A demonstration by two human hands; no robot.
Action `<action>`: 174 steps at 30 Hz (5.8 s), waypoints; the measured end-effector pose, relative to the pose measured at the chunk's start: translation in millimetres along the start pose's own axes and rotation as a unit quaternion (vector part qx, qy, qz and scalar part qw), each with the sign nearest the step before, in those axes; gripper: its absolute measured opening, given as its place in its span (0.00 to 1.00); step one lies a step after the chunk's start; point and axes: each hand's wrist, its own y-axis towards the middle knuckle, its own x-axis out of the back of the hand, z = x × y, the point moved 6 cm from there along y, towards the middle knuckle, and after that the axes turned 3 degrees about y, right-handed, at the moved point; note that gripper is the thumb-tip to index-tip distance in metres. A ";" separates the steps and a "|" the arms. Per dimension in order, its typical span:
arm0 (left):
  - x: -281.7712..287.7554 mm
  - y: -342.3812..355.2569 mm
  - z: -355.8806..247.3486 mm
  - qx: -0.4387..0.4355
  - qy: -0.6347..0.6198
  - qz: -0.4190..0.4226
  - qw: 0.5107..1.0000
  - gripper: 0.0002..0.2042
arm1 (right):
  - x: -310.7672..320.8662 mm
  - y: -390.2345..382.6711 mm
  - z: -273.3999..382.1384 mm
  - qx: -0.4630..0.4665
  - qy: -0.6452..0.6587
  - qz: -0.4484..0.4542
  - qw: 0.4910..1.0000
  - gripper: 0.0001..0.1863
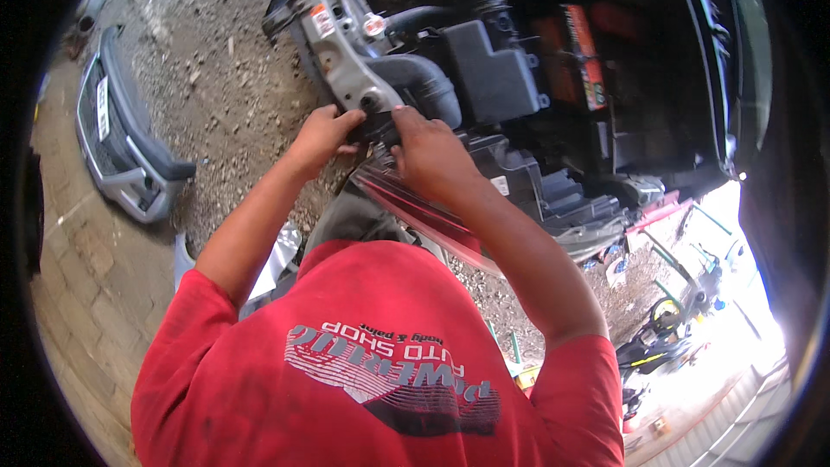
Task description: The person fits a headlight assembly into the front frame of a car, aligns it with the body panel, and secures the assembly by tightening a mounting bolt with a socket wrench.
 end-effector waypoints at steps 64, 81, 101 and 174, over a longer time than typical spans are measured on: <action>4.5 25.7 33.2 -0.138 0.152 0.022 0.978 0.27 | 521.7 -112.8 -280.9 -0.334 -0.177 -0.569 0.730 0.20; 1.3 11.5 17.7 -0.155 0.209 0.025 0.965 0.31 | 543.1 -90.9 -301.9 -0.350 -0.210 -0.599 0.689 0.18; 3.1 26.2 35.4 -0.182 0.188 0.016 0.965 0.33 | 554.7 -93.9 -326.2 -0.191 -0.164 -0.675 0.693 0.14; 1.5 32.7 40.6 -0.196 0.012 0.266 0.944 0.21 | -20.6 43.8 54.9 0.045 -0.333 -0.065 0.939 0.08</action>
